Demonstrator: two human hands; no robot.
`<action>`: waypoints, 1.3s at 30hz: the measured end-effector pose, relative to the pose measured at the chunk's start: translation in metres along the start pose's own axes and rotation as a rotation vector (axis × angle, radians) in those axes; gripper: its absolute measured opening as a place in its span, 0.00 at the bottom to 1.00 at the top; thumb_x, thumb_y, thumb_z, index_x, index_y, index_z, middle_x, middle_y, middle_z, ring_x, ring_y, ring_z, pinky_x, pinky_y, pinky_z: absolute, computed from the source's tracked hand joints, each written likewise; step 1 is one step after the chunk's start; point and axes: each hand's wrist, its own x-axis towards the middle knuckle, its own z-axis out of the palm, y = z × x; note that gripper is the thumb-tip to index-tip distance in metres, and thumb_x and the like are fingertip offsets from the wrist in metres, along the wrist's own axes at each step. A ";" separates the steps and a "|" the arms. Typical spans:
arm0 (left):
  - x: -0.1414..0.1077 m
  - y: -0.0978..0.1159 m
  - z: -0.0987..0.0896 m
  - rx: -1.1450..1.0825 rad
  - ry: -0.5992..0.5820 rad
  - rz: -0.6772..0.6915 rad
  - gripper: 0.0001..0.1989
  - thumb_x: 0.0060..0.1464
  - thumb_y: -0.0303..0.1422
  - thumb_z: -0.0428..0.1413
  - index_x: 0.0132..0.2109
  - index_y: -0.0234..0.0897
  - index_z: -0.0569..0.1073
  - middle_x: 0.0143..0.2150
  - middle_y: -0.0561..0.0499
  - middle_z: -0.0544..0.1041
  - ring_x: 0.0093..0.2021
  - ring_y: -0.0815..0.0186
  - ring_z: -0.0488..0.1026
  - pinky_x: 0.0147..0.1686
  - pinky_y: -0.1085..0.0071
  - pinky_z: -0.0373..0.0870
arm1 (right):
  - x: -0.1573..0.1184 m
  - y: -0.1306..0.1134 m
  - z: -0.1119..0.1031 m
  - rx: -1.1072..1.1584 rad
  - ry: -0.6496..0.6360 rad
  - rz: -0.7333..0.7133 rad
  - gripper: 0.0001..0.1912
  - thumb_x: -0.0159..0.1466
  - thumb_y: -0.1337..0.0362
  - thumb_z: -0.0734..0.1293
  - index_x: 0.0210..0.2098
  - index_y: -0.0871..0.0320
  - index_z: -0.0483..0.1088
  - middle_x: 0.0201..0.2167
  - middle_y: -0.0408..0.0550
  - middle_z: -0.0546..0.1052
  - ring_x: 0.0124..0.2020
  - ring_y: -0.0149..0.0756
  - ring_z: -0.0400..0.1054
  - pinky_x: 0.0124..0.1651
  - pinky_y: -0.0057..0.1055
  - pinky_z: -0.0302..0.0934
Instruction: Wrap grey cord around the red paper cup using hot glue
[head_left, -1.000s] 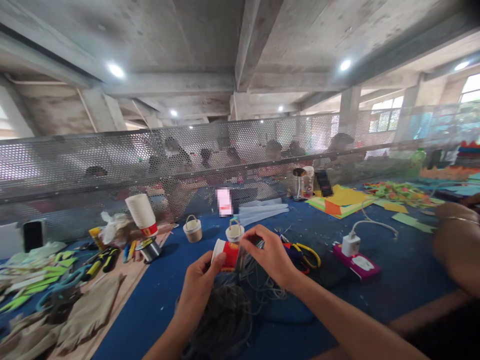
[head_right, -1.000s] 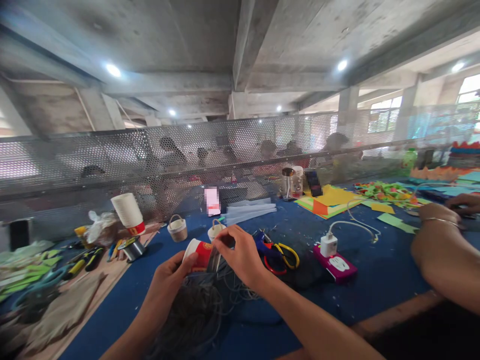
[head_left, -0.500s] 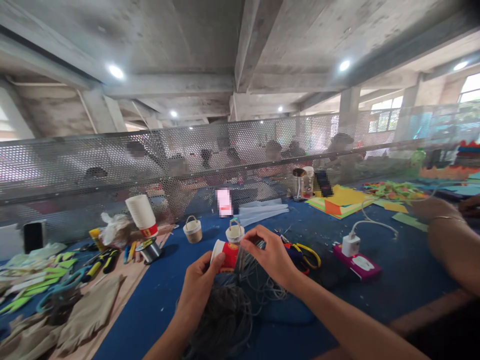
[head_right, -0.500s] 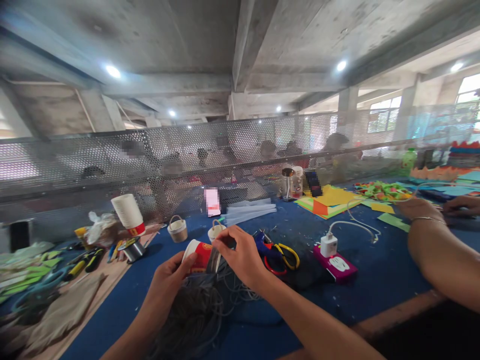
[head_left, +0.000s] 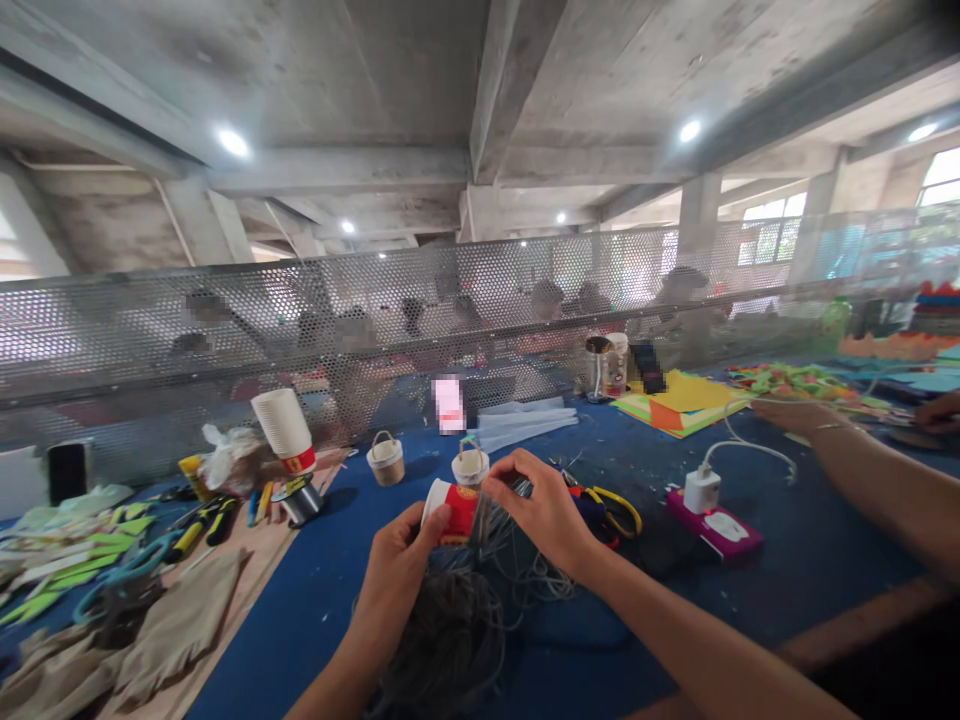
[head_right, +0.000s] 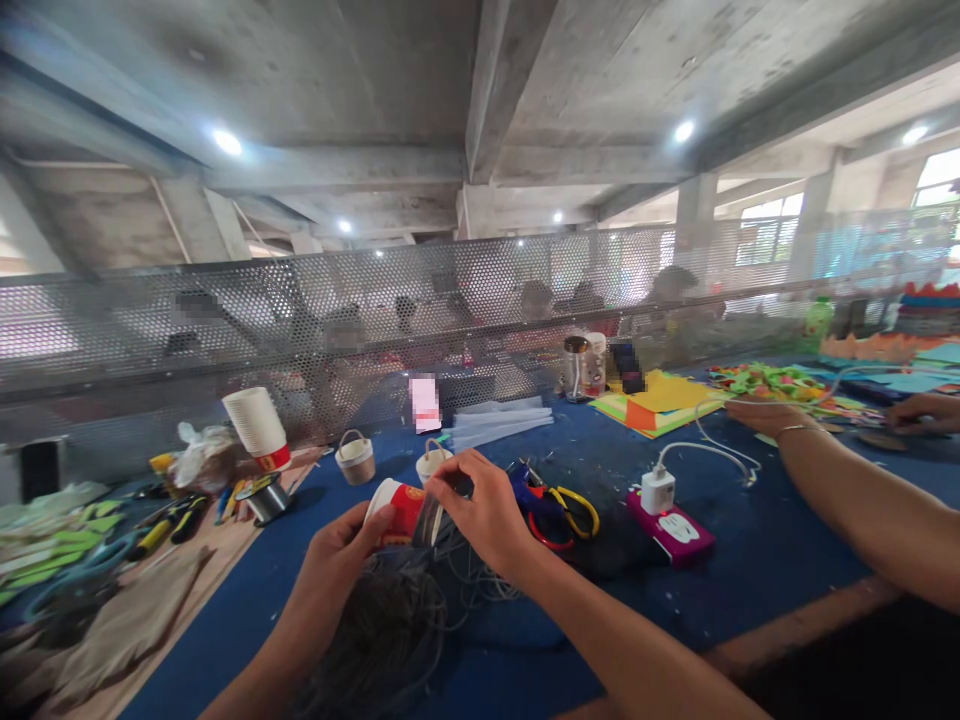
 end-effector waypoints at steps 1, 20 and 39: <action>0.000 0.001 0.000 0.003 0.003 0.008 0.22 0.52 0.51 0.58 0.36 0.34 0.80 0.30 0.49 0.80 0.32 0.61 0.73 0.33 0.71 0.69 | 0.000 0.001 0.000 -0.002 0.002 0.006 0.03 0.64 0.64 0.68 0.34 0.56 0.72 0.32 0.42 0.75 0.35 0.32 0.69 0.41 0.27 0.62; -0.002 0.002 -0.001 0.030 -0.060 0.030 0.18 0.55 0.47 0.57 0.36 0.35 0.79 0.30 0.53 0.78 0.32 0.64 0.69 0.33 0.74 0.64 | 0.000 0.007 0.002 -0.017 -0.014 0.081 0.03 0.64 0.63 0.68 0.34 0.55 0.73 0.32 0.42 0.76 0.35 0.33 0.70 0.41 0.28 0.62; -0.003 0.006 -0.002 0.025 -0.041 0.039 0.18 0.56 0.46 0.57 0.36 0.35 0.79 0.30 0.52 0.78 0.31 0.64 0.69 0.33 0.74 0.65 | 0.001 0.006 0.001 -0.007 0.005 0.105 0.03 0.63 0.64 0.68 0.33 0.56 0.73 0.31 0.42 0.76 0.34 0.33 0.70 0.40 0.27 0.62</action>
